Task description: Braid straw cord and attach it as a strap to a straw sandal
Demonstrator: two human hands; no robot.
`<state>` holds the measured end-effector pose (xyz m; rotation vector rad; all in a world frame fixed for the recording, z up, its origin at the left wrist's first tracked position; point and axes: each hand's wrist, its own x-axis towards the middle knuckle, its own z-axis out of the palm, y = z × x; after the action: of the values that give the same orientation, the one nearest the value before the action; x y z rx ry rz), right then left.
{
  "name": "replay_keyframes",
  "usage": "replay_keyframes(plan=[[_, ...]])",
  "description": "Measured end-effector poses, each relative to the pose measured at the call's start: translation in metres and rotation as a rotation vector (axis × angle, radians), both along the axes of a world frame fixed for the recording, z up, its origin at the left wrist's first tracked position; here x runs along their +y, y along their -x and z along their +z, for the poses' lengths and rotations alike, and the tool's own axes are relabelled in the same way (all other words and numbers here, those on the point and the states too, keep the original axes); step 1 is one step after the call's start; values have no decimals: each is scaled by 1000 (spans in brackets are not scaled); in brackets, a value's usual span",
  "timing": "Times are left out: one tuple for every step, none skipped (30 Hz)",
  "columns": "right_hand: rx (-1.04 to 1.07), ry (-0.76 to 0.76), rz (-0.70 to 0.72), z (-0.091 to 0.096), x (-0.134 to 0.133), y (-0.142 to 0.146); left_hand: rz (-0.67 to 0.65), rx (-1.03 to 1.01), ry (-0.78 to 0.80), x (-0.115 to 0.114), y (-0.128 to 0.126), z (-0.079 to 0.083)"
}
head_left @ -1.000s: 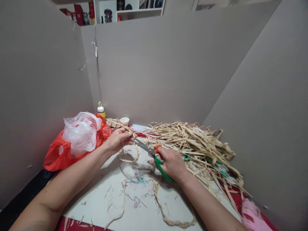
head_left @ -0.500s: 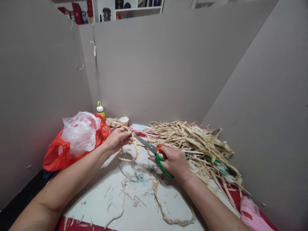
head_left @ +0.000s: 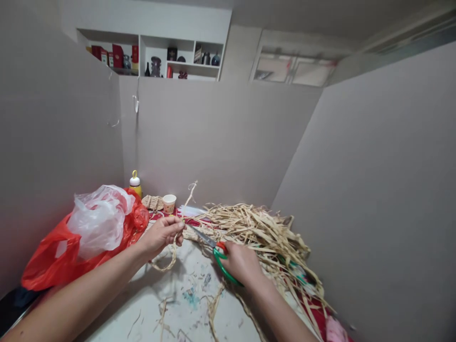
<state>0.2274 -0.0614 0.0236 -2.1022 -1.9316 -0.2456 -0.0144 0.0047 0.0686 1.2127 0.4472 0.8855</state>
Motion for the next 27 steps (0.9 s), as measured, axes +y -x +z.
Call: replay_keyframes(plan=[[20, 16, 20, -2, -1, 2, 1, 25, -22, -1, 0, 0], [47, 31, 40, -3, -2, 3, 7, 60, -54, -3, -1, 0], [83, 46, 60, -4, -3, 3, 13, 98, -89, -5, -1, 0], [126, 61, 80, -5, -4, 3, 19, 134, -124, -6, -1, 1], [177, 73, 99, -4, -5, 2, 20, 163, -158, -8, -1, 1], [236, 79, 118, -1, -6, 1, 15, 184, -188, -10, -1, 2], [302, 77, 135, 2, -7, 1, 4, 203, -213, -12, -1, 2], [377, 64, 153, 7, -8, 1, -9, 224, -236, -13, -2, 1], [462, 42, 174, 13, -9, 2, -24, 246, -257, -15, -3, 0], [556, 16, 197, 19, -10, 4, -41, 274, -275, -18, -5, -1], [659, -6, 223, 25, -11, 9, -59, 307, -292, -20, -7, -3], [768, -21, 252, 29, -12, 14, -77, 342, -305, -23, -9, -6], [877, -21, 279, 32, -13, 20, -99, 372, -315, -26, -12, -9], [980, -14, 303, 34, -14, 27, -124, 396, -327, -29, -14, -13], [1074, -7, 321, 35, -15, 32, -149, 410, -339, -32, -17, -16], [1161, -3, 333, 34, -15, 37, -172, 414, -349, -34, -19, -19], [1239, -10, 337, 33, -16, 40, -199, 415, -353, -37, -20, -21], [1311, -28, 336, 33, -16, 41, -229, 419, -351, -38, -21, -23], [1375, -60, 329, 33, -16, 40, -265, 433, -341, -39, -21, -24], [1433, -101, 318, 34, -16, 37, -302, 453, -325, -40, -21, -24], [1483, -150, 306, 36, -16, 32, -335, 469, -304, -40, -21, -23], [1524, -203, 293, 39, -16, 27, -360, 476, -282, -41, -20, -22], [1558, -258, 281, 43, -16, 20, -375, 472, -261, -41, -20, -20], [1585, -314, 271, 46, -17, 14, -383, 459, -244, -41, -19, -19], [1605, -368, 263, 51, -17, 8, -389, 446, -233, -41, -19, -19], [1621, -421, 257, 54, -18, 3, -391, 438, -229, -41, -19, -18], [1633, -470, 255, 58, -19, -2, -390, 437, -231, -41, -20, -18]])
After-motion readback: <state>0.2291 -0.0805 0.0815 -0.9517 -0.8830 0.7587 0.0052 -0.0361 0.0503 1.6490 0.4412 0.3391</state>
